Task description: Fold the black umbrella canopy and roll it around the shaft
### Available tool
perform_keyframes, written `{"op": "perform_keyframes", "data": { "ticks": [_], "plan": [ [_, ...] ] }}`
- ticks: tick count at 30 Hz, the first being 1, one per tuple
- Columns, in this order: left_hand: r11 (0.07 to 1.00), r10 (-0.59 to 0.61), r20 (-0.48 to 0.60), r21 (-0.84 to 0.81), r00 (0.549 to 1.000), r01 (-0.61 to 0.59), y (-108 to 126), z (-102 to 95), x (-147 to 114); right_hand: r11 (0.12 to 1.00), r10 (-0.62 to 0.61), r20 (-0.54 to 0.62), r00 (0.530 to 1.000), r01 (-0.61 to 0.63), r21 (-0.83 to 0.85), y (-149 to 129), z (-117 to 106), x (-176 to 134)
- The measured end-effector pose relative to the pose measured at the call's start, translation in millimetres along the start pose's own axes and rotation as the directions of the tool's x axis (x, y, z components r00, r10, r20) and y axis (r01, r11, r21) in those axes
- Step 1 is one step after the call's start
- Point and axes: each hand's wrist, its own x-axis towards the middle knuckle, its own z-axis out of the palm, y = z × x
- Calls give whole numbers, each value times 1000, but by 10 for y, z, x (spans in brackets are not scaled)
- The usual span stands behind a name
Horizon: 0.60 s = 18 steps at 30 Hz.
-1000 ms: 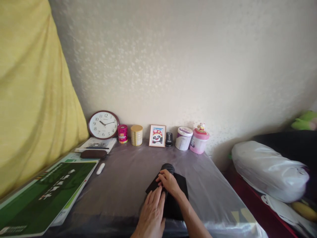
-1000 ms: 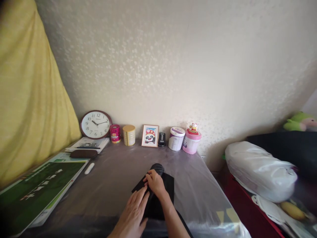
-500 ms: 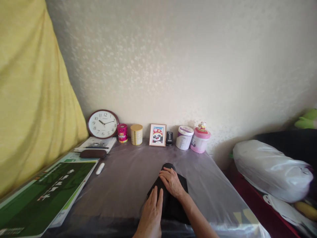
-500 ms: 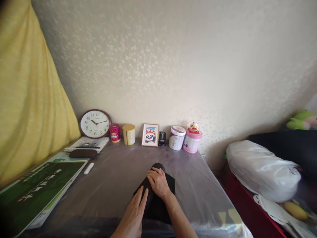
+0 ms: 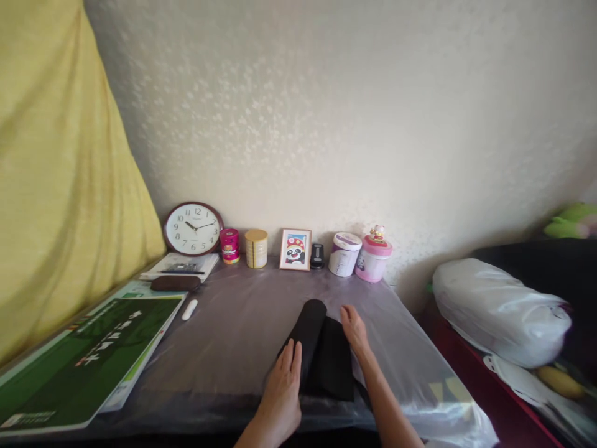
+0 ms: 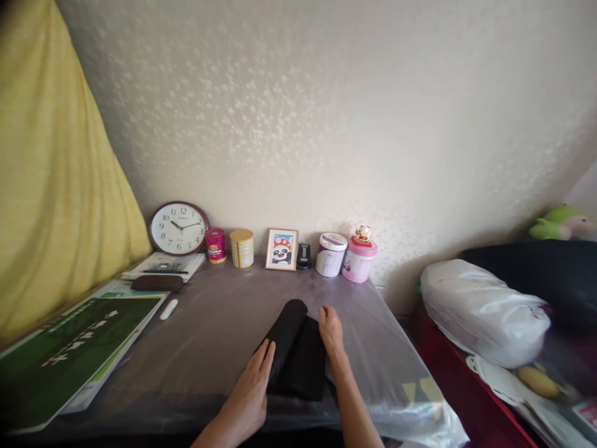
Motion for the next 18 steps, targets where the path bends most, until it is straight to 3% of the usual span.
{"op": "perform_keyframes", "data": {
  "ticks": [3, 7, 9, 18],
  "plan": [
    [1000, 22, -8, 6, 1000, -22, -6, -34, -20, 993, 102, -39, 994, -99, 68, 253, -198, -215],
    [999, 52, -43, -8, 998, -52, -54, -17, -27, 931, 236, 190, 953, -278, 236, 300, -292, -485],
    [997, 70, -60, -16, 996, -71, -83, -6, -27, 906, 238, 269, 933, -313, 284, 210, -295, -579],
    [996, 49, -84, -72, 995, -55, -143, 55, -31, 852, 136, 329, 934, -280, 443, -137, -286, -677]
  ]
}}
